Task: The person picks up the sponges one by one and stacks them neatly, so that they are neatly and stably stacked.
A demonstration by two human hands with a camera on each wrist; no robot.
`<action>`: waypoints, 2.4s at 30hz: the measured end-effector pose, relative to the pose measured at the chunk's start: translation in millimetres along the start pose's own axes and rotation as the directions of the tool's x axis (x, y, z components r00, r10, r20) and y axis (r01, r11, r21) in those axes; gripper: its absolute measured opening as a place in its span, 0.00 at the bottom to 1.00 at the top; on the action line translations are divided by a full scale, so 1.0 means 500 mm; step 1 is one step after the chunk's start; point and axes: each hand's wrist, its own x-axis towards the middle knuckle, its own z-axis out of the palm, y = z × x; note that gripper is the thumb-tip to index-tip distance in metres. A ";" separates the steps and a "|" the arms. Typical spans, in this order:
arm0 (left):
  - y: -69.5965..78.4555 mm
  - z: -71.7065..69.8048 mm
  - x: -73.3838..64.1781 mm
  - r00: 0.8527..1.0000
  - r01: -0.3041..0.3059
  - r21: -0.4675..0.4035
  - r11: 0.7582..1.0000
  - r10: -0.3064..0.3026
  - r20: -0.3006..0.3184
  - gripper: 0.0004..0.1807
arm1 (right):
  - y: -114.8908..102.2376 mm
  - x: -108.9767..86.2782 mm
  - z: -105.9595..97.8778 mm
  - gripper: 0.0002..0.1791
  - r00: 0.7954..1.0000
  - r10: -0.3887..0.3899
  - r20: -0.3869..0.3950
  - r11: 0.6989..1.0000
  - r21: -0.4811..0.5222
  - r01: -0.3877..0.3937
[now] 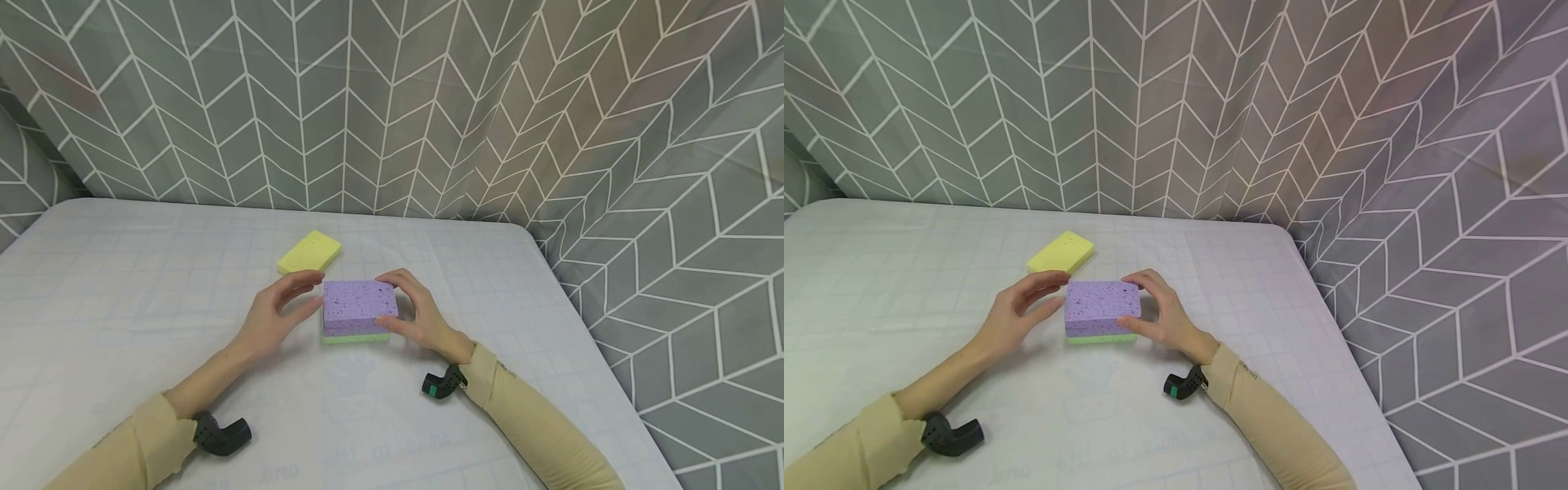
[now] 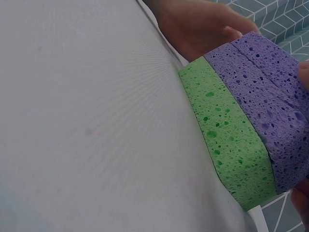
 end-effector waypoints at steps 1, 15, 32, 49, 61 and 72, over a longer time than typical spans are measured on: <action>-0.002 0.000 0.001 1.000 0.003 0.008 1.000 -0.002 -0.024 0.24 | 0.000 0.000 0.000 0.34 1.000 0.002 0.001 1.000 0.000 -0.002; -0.004 -0.008 0.008 0.964 0.074 0.126 0.989 -0.039 -0.262 0.26 | 0.003 0.000 0.001 0.37 1.000 -0.011 0.001 1.000 -0.008 0.011; -0.002 -0.013 0.015 0.919 0.260 0.212 0.942 -0.174 -0.353 0.32 | -0.064 0.016 -0.011 0.30 1.000 0.014 0.011 1.000 0.006 -0.014; -0.009 -0.032 0.026 0.897 0.366 0.226 0.903 -0.278 -0.343 0.40 | 0.000 0.002 0.003 0.37 1.000 0.013 0.012 1.000 0.007 -0.013; -0.008 -0.044 0.038 0.907 0.390 0.273 0.879 -0.316 -0.278 0.45 | 0.003 0.005 0.004 0.32 1.000 0.001 0.011 1.000 0.009 -0.001; -0.030 -0.042 0.053 0.914 0.380 0.337 0.861 -0.294 -0.280 0.46 | 0.003 0.006 0.003 0.37 1.000 0.009 0.012 1.000 0.003 -0.009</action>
